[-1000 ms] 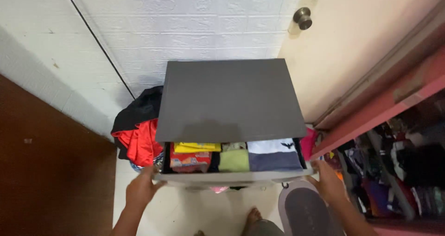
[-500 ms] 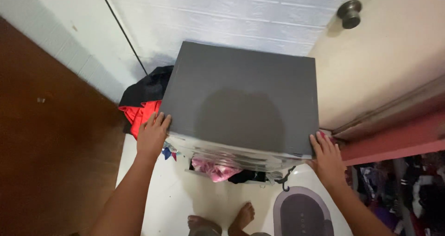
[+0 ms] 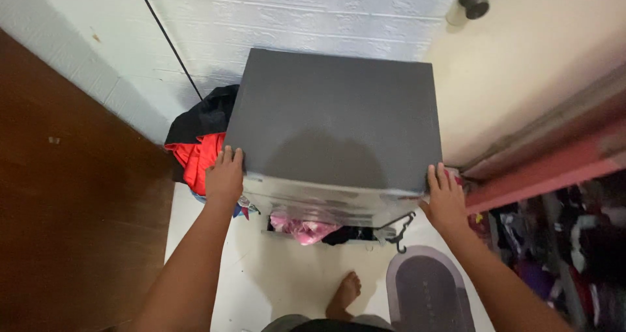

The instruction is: Organize and sort folded clothes into a plastic drawer unit.

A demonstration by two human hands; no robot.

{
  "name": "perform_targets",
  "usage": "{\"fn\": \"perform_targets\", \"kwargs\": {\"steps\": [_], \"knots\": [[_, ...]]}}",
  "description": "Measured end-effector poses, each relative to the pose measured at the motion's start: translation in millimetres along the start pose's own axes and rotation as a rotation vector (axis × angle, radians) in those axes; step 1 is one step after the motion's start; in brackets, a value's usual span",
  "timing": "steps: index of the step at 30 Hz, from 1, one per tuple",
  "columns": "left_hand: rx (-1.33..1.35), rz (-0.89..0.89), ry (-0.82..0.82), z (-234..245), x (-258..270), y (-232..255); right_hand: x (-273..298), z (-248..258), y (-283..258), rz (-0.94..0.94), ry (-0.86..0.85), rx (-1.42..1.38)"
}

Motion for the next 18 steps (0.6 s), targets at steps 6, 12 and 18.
{"fn": "perform_targets", "kwargs": {"steps": [6,12,18], "knots": [[0.448,-0.092,0.060,18.2,36.5,-17.1,39.1,3.9,-33.2,-0.141,-0.026,-0.119],[0.966,-0.086,0.182,-4.3,107.9,-38.7,122.5,-24.0,-62.0,0.075,0.349,-0.552],[0.959,-0.100,0.196,-83.2,166.1,-50.7,173.1,-34.5,-107.6,-0.473,0.009,-0.969]]}}
Point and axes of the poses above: each hand's wrist, its own x-axis away from the middle knuckle, its own z-axis out of the back of the hand, y = z × x, the point moved 2 cm from there along -x, towards the middle knuckle, and after that the axes turned 6 degrees about -x, right-handed, at the moved point
